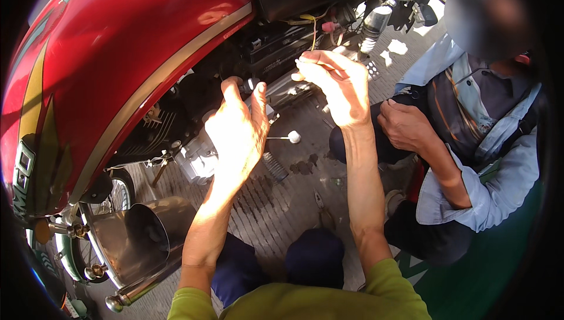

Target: The person works on the wiring under the fuel tank of a red motorcycle, using pliers and a screwdriver to strip, twist, and secure wires. A second person assists by holding components and observing.

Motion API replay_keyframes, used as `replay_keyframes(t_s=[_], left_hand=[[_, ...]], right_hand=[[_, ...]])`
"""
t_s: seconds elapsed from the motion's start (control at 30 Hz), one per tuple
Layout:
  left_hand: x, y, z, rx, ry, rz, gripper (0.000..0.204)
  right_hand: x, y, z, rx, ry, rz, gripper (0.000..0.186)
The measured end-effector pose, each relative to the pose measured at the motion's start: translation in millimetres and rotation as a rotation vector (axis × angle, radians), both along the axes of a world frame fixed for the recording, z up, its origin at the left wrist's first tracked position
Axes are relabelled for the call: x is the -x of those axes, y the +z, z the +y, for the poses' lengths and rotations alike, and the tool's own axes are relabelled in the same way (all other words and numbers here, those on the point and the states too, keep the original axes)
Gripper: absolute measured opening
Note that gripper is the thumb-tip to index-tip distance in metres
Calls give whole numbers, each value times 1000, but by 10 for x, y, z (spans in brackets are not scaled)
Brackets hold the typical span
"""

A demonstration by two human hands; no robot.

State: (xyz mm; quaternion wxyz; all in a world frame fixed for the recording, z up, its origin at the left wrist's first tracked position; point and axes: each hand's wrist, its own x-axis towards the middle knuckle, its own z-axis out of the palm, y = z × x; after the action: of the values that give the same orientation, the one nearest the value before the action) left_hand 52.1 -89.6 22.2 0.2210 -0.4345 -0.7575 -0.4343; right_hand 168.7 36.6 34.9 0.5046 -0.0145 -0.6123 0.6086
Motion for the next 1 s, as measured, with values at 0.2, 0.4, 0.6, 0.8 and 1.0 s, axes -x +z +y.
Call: replay_keyframes(t_s=[0.2, 0.4, 0.6, 0.8, 1.0], left_hand=[[109, 194, 28, -390, -392, -358, 16], [119, 259, 292, -560, -437, -400, 14], [-20, 405, 231, -317, -244, -277, 25], [-297, 155, -306, -385, -400, -932, 32], [-205, -449, -949, -352, -395, -2260, 26]], right_hand=[[38, 113, -51, 28, -7, -20, 18], [126, 198, -87, 57, 15, -23, 16], [12, 223, -80, 57, 17, -34, 18], [-36, 231, -56, 33, -2, -54, 18], [-2, 247, -57, 40, 44, -20, 19]])
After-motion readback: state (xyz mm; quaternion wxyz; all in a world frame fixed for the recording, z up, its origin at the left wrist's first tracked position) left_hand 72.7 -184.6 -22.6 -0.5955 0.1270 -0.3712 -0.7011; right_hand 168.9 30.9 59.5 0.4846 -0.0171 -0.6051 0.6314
